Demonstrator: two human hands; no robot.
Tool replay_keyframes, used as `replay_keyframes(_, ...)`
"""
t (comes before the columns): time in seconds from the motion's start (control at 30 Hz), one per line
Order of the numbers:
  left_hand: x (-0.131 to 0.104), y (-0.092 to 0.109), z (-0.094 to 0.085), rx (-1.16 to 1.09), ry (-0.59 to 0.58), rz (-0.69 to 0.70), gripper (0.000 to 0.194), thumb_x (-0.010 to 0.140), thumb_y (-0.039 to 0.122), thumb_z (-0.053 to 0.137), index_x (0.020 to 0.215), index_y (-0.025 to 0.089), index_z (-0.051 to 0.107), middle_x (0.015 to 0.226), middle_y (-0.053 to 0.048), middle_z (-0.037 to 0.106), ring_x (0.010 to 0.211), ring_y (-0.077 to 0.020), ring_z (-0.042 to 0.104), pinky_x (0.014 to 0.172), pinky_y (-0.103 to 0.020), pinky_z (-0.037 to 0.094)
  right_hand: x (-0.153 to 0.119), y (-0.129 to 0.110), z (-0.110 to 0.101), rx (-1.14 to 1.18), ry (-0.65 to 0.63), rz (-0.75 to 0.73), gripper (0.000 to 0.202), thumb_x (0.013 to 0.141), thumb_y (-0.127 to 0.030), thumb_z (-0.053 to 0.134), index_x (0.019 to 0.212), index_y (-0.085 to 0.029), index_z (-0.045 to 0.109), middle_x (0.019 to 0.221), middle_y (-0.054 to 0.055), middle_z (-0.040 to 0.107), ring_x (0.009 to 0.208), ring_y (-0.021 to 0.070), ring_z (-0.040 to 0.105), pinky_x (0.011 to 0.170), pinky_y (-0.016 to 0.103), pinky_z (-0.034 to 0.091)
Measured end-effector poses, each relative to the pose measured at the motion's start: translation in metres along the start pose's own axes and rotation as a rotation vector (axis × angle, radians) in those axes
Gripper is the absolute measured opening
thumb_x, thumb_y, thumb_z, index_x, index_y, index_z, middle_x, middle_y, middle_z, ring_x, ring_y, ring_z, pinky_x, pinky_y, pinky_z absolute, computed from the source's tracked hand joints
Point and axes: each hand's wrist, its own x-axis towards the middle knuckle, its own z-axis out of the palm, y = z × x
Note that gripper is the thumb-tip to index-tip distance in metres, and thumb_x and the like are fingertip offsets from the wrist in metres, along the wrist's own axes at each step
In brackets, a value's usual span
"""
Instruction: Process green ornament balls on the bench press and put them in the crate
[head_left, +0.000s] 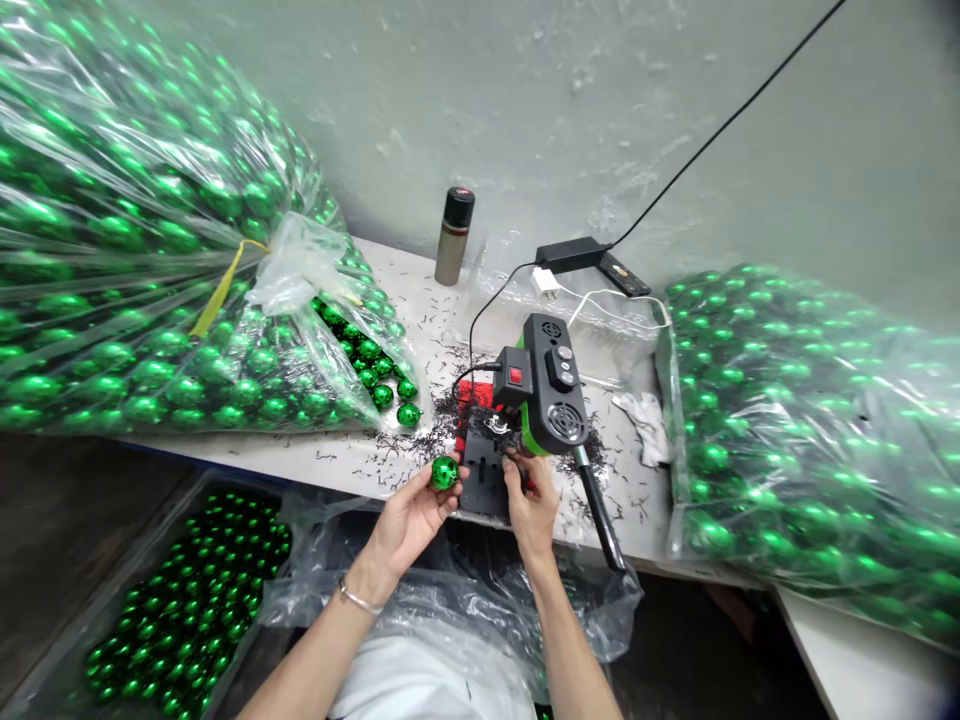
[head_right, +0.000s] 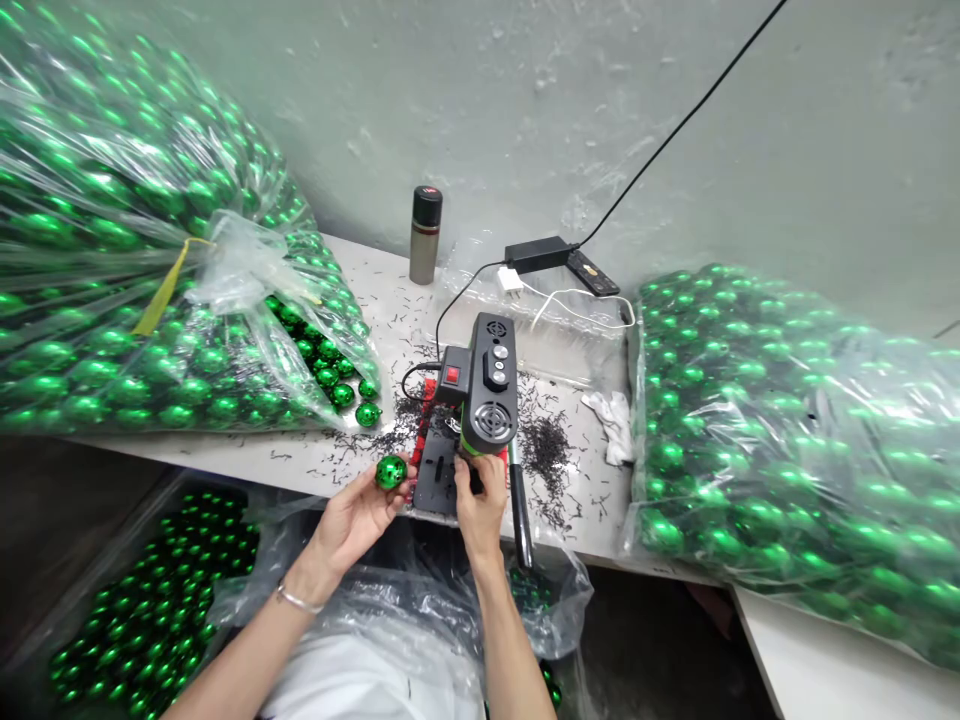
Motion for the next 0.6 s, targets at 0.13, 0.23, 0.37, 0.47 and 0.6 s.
replay_keyframes(0.13,0.000,-0.002,-0.001,-0.002,0.053,-0.010,0.020,0.092,0.014,0.054,0.101,0.005,0.070,0.091,-0.015,0.075,0.073,-0.0145,0.071,0.065,-0.020,0.059,-0.009,0.012,-0.006,-0.105,-0.058,-0.079,0.017,0.091,-0.032,0.057,0.093,-0.021,0.069,0.089,0.005,0.071,0.090,0.0181,0.063,0.083,0.034,0.051)
replay_keyframes(0.23,0.000,-0.003,-0.002,0.002,0.094,-0.016,0.020,0.093,0.013,0.052,0.096,0.005,0.071,0.090,-0.016,0.075,0.072,-0.0148,0.071,0.066,-0.021,0.059,-0.009,0.020,-0.016,-0.188,-0.027,-0.107,0.020,0.093,-0.030,0.053,0.099,-0.021,0.069,0.094,0.007,0.072,0.092,0.0190,0.063,0.085,0.036,0.051)
replay_keyframes(0.37,0.000,-0.005,-0.002,0.009,0.112,-0.032,0.022,0.093,0.011,0.050,0.099,0.005,0.071,0.091,-0.015,0.076,0.073,-0.0149,0.071,0.067,-0.022,0.059,0.007,0.033,-0.032,-0.395,0.099,-0.110,0.028,0.094,-0.029,0.046,0.106,-0.020,0.069,0.104,0.011,0.070,0.099,0.0224,0.063,0.090,0.042,0.049)
replay_keyframes(0.47,0.000,-0.006,-0.003,0.022,0.108,-0.034,0.022,0.093,0.011,0.051,0.099,0.005,0.071,0.091,-0.015,0.076,0.073,-0.0151,0.071,0.067,-0.023,0.059,0.018,0.034,-0.039,-0.427,0.100,-0.069,0.032,0.095,-0.030,0.042,0.108,-0.019,0.069,0.112,0.013,0.068,0.107,0.0247,0.061,0.094,0.046,0.047)
replay_keyframes(0.6,0.001,-0.006,-0.006,0.031,0.115,-0.028,0.019,0.093,0.012,0.053,0.098,0.006,0.071,0.091,-0.015,0.076,0.073,-0.0150,0.071,0.068,-0.023,0.059,0.018,0.012,-0.034,-0.183,-0.008,-0.057,0.027,0.093,-0.037,0.051,0.101,-0.020,0.070,0.107,0.010,0.068,0.103,0.0215,0.060,0.092,0.040,0.049)
